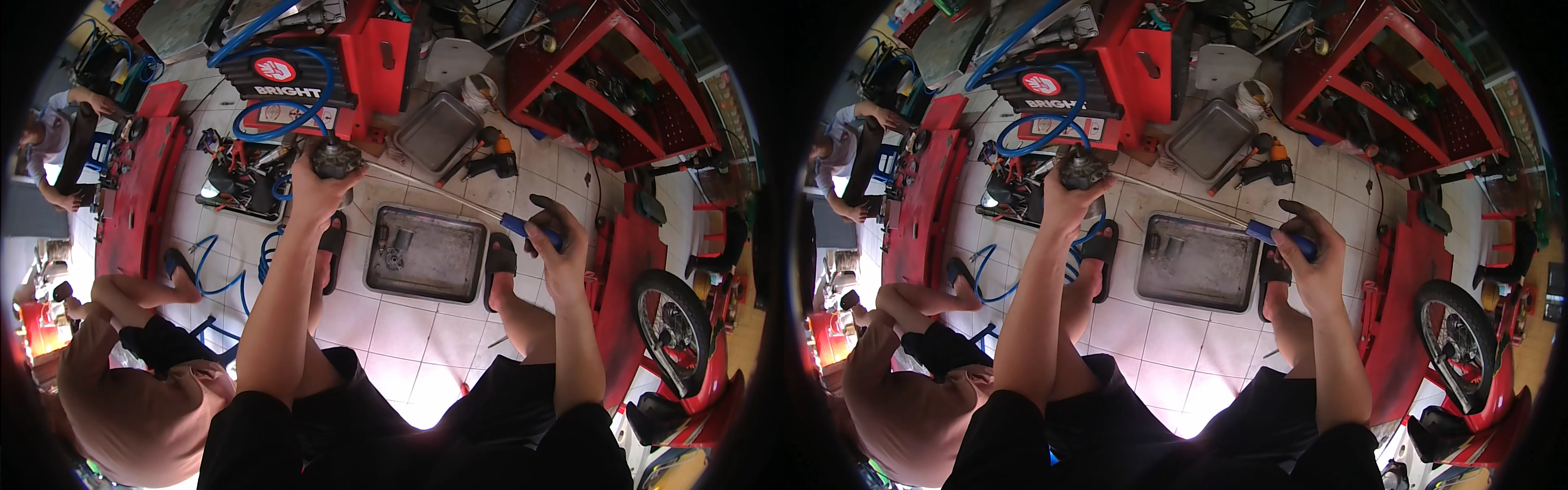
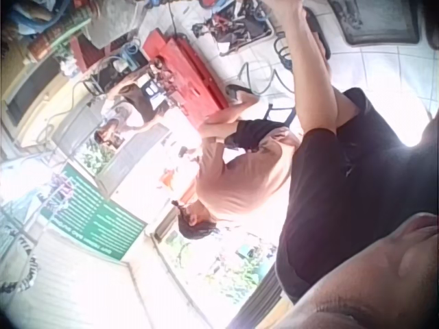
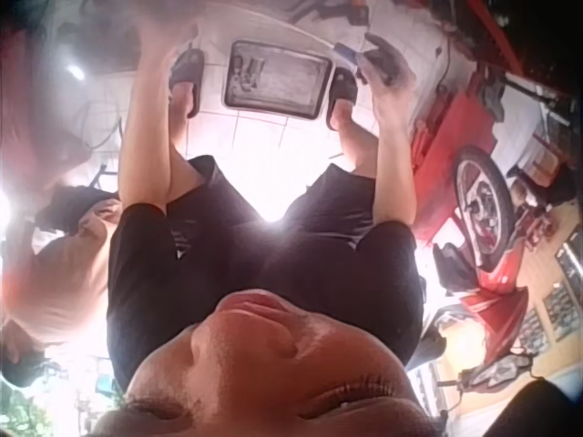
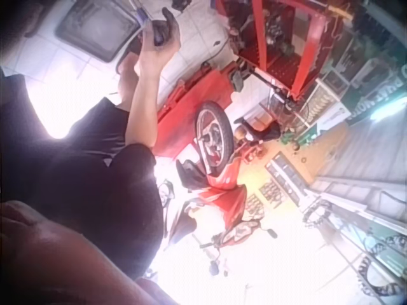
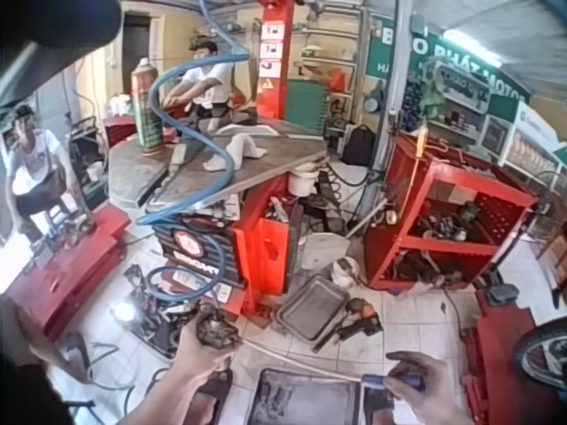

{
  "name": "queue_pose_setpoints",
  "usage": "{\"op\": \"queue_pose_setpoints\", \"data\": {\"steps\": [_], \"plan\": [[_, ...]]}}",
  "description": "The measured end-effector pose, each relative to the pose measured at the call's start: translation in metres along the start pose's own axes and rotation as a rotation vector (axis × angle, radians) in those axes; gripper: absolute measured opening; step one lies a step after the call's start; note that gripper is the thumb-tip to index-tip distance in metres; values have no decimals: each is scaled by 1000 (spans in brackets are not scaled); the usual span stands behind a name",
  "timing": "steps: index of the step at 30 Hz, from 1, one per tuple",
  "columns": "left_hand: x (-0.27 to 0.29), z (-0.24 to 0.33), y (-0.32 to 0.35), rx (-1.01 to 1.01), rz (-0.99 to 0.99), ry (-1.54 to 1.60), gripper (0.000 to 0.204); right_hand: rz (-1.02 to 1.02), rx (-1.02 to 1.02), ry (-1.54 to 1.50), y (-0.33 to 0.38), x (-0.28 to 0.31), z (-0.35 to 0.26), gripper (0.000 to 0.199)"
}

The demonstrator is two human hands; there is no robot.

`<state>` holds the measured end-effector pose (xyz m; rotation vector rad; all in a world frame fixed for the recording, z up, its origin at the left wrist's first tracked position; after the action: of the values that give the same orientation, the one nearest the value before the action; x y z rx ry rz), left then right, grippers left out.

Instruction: The person disassembles a mechanical motorcycle component by hand using a screwdriver to remove internal parts and place them into a metal tray.

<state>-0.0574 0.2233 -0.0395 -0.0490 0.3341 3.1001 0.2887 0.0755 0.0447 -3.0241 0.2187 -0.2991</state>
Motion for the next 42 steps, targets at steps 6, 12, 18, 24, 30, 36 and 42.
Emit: {"op": "queue_pose_setpoints", "data": {"steps": [6, 12, 18, 24, 30, 36, 42], "plan": [[-1, -9, -2, 51, -3, -12, 55, 107, -19, -336, 2, 1, 7, 52], [2, -7, -3, 38, 9, -37, 55, 1, -241, -232, 2, 7, 25, 53], [0, -7, -2, 26, 4, -14, 55, 62, 142, -81, -1, 1, 1, 49], [3, -10, -4, 58, 14, -64, 57, 33, -355, -30, 5, 10, 37, 44], [0, -10, -3, 60, -1, -32, 54, -34, 137, 69, -3, -5, 4, 44], [-2, -20, -1, 180, -5, 110, 52, -399, -444, 57, 13, -8, 53, 44], [-34, -43, 21, 590, -171, 367, 44, -397, -258, -464, 4, -19, 32, 51]]}}
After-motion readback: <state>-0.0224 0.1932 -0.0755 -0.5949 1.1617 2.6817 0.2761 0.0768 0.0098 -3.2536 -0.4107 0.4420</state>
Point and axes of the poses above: each hand's wrist, its own y-axis away from the middle knuckle, its own x-axis out of the back of the hand, z = x × y, the point moved 9 cm from there along -y, towards the middle knuckle, and after that the axes turned 9 degrees about x, right-handed, at the moved point
